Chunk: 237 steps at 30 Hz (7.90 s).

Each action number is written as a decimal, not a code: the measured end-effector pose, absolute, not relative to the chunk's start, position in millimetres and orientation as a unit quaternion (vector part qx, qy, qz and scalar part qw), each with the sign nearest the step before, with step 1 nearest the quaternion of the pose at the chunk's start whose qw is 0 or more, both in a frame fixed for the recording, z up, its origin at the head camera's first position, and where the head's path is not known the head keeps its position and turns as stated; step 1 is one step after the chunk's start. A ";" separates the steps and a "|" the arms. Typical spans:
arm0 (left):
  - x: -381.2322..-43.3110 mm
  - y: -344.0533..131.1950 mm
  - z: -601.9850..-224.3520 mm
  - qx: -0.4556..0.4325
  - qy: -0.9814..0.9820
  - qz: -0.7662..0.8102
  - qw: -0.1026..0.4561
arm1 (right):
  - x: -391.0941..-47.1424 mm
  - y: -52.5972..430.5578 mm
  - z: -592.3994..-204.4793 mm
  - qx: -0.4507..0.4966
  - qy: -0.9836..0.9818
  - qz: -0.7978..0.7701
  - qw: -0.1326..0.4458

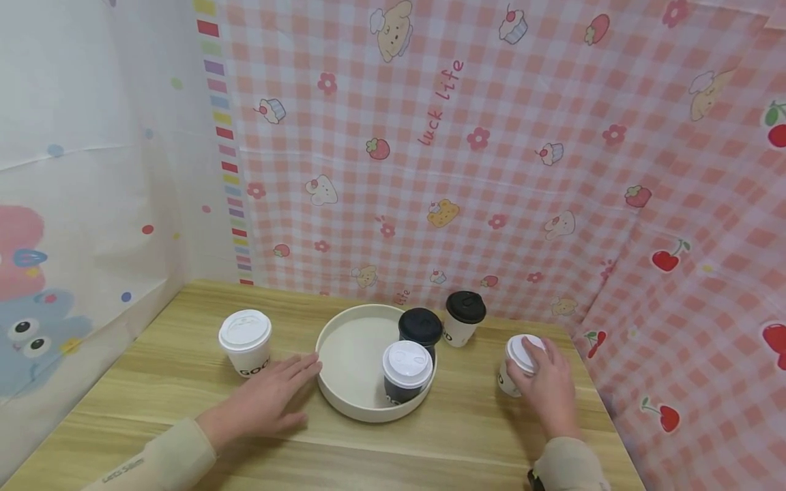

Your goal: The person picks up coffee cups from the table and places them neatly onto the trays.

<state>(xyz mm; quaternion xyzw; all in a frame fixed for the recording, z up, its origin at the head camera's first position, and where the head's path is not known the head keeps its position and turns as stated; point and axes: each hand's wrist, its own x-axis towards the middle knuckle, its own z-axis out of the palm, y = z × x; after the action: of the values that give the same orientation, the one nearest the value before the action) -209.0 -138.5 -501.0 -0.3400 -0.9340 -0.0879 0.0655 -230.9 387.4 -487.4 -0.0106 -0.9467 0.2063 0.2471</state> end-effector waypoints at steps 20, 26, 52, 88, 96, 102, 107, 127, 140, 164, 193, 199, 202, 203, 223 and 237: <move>-186.5 -117.9 -502.0 -0.385 -0.917 -0.043 0.095 | -232.1 382.1 -499.6 -0.036 -0.931 0.242 0.270; -178.0 -107.9 -499.9 -0.399 -0.912 -0.040 0.092 | -231.1 380.0 -498.0 -0.036 -0.931 0.245 0.269; -155.2 -77.5 -502.8 -0.458 -0.878 0.003 0.138 | -234.2 393.7 -426.5 0.003 -0.990 0.134 0.031; -154.7 -64.6 -500.0 -0.478 -0.865 0.007 0.151 | -231.2 399.4 -433.4 0.005 -0.989 0.137 0.051; -154.4 -61.4 -499.9 -0.476 -0.868 0.010 0.143 | -221.8 401.5 -426.7 0.006 -0.983 0.171 0.072; -153.1 -56.8 -499.1 -0.474 -0.872 0.011 0.123 | -205.0 398.7 -409.5 0.008 -0.978 0.182 0.099; -152.8 -54.3 -499.1 -0.476 -0.869 0.016 0.133 | -189.9 390.2 -399.5 0.029 -0.972 0.182 0.146; -151.4 -49.4 -501.0 -0.476 -0.867 0.025 0.148 | -168.1 278.9 -377.9 0.181 -0.924 0.246 0.230; -151.8 -49.3 -504.2 -0.472 -0.865 0.029 0.165 | -189.4 230.9 -402.7 0.223 -0.914 0.239 0.239; -152.5 -50.3 -505.1 -0.470 -0.868 0.036 0.157 | -205.2 214.0 -432.9 0.215 -0.933 0.203 0.203; -152.9 -51.1 -507.6 -0.475 -0.861 0.040 0.180 | -207.9 206.9 -439.7 0.205 -0.948 0.169 0.172; -152.9 -51.2 -507.6 -0.476 -0.860 0.039 0.178 | -209.0 206.6 -440.8 0.197 -0.952 0.165 0.164; -152.6 -51.2 -507.5 -0.476 -0.861 0.039 0.177 | -209.3 206.5 -441.2 0.193 -0.954 0.165 0.161; -152.5 -51.2 -507.4 -0.476 -0.861 0.039 0.176 | -209.4 206.5 -441.3 0.192 -0.954 0.165 0.160; -152.5 -52.4 -508.6 -0.478 -0.859 0.039 0.179 | -208.9 205.4 -439.8 0.197 -0.956 0.150 0.159; -150.8 -59.9 -506.2 -0.483 -0.866 0.011 0.132 | -206.5 206.9 -441.5 0.197 -0.953 0.166 0.159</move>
<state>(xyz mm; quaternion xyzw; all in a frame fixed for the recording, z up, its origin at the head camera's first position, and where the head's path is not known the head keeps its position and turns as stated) -150.8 -59.9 -506.2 -0.4829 -0.8656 0.0109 0.1324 -206.5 206.9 -441.5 0.1966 -0.9531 0.1659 0.1592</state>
